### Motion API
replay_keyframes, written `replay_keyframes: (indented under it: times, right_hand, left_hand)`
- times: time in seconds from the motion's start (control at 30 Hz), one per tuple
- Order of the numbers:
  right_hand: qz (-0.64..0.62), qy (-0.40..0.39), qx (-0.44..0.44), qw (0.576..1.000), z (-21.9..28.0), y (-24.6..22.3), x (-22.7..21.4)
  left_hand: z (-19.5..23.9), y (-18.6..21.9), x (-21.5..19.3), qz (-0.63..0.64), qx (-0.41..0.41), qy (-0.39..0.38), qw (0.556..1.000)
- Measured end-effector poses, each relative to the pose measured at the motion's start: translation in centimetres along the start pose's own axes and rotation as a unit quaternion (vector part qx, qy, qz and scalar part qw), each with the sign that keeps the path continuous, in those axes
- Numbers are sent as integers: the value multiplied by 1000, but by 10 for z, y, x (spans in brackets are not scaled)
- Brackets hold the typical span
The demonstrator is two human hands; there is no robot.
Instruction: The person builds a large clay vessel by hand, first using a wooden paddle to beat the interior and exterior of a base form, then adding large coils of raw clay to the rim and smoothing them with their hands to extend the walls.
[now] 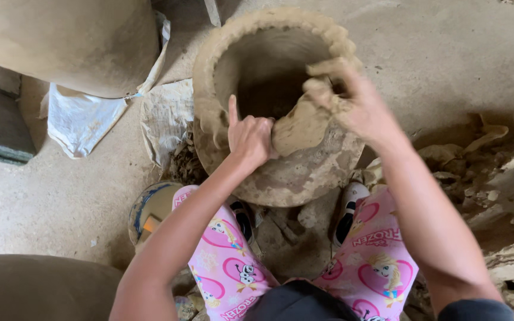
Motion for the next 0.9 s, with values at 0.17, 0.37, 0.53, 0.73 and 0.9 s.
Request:
replay_keyframes:
  times: [0.17,0.37,0.53,0.73,0.9]
  right_hand:
    - [236,-2,30,971,19,3,-26]
    - [293,14,-143,945,7,8,-16]
    - [243,-28,-14,969,4,17,-9]
    - [239,11,-106,965,16,28,1]
    - [395,141,-266,868,15,53,22]
  left_hand:
    - [-26,-14,7,28,58,108,992]
    - [-10,-3,9,5,27,42,999]
    - [-9,3,-9,-15,42,57,997]
    - [-4,14,-9,-10,45,22,999]
    - [-1,13,-22,-23,71,135,988]
Point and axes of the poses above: each hand's wrist, its own z-axis away from the middle knuckle, its own x-axis out of the palm, y = z × x, the point moved 5 cm from there along -z, towards the middle knuckle, and after that the axes turned 9 degrees about x, right-handed, at the moved point
